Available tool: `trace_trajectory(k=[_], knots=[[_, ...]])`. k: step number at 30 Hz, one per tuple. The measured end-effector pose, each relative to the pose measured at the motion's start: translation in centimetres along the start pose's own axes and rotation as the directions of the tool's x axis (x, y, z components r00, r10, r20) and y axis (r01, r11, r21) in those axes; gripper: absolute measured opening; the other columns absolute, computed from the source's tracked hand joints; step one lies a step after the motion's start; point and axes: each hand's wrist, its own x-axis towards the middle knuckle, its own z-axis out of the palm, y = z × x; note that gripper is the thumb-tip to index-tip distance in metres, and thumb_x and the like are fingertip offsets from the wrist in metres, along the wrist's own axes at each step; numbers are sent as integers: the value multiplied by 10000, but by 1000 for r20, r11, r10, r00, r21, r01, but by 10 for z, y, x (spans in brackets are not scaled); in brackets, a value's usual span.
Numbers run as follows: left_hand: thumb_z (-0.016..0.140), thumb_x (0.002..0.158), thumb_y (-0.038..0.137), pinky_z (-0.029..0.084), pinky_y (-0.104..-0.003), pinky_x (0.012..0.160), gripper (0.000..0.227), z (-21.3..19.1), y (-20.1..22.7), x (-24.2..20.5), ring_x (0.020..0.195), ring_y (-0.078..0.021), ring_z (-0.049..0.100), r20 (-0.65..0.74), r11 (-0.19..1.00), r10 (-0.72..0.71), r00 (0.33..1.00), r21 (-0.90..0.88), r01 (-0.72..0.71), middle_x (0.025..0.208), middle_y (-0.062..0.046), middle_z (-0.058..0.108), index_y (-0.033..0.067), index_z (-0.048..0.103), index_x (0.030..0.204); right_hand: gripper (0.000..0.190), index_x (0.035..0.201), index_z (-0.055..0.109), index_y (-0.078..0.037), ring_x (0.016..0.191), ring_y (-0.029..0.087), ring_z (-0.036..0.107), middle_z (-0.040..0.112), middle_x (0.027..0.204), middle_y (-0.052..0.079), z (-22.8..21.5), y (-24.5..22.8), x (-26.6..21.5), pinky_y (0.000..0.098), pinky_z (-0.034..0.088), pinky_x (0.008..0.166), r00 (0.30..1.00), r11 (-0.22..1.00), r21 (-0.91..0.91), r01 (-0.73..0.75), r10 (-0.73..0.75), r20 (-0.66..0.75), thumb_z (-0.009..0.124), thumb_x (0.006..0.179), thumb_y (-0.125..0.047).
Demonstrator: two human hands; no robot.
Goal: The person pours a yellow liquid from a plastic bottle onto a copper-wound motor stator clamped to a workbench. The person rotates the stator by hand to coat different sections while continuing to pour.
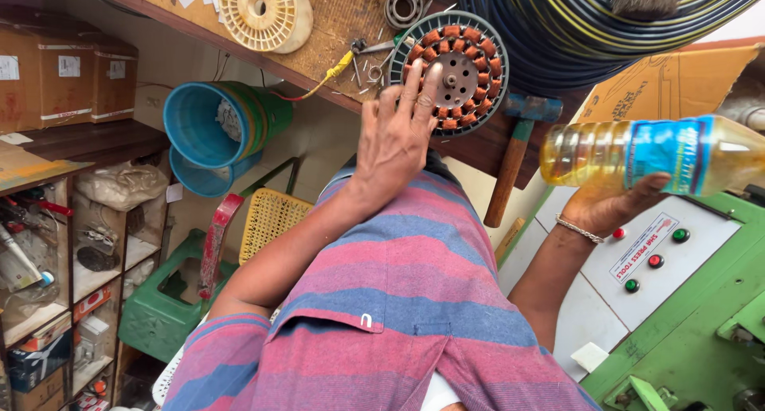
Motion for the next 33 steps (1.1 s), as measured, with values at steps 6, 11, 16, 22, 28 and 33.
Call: trace_trajectory(k=[6,11,16,22,28,33], knots=[[638,1032,173,466,-432,911,728,0,20,9,1062,-277,545,21,983,-149,989,-107,150,1531,-222,477,106,241,1639,935,1619,288,-119,1463,277,454,400,1636,101,6,-1,6,511,383,1240,993,997,-21,-76,77,89,836,960,-491],[491,1081,131,394,-226,563,598,5,15,14,696,-107,543,506,-168,-340,793,-862,478,860,-108,670,121,330,1656,945,1629,301,-87,1408,255,455,433,1584,88,-12,-5,12,487,388,1223,977,981,50,-188,181,116,824,963,-507],[532,1161,80,470,-203,677,470,-25,3,-11,782,-62,610,135,327,-479,867,-889,320,861,-39,664,118,353,1594,1091,1647,279,-117,1471,249,488,444,1631,66,-13,-29,18,476,416,1216,900,884,251,-394,315,302,769,834,-655],[639,1090,177,616,-301,899,330,-47,11,-15,1016,-155,776,386,575,-80,919,-735,359,1086,-59,785,122,605,1413,1136,1653,282,-78,1343,230,540,422,1590,64,48,-54,-2,433,444,1194,862,901,242,-361,223,456,832,800,-587],[845,931,270,475,-418,1178,778,-17,28,-11,1393,-318,527,125,494,354,927,-867,-72,1493,-141,497,161,410,1568,1163,1627,297,-47,1378,295,539,395,1609,102,108,-68,-52,467,468,1218,877,956,85,-282,221,427,967,753,-424],[833,914,224,485,-406,1203,790,-14,8,-13,1413,-306,530,94,451,414,905,-885,-114,1512,-99,497,196,433,1595,1137,1621,354,-48,1360,256,523,456,1545,97,108,-71,-74,443,447,1196,851,957,17,-288,248,464,967,754,-456]])
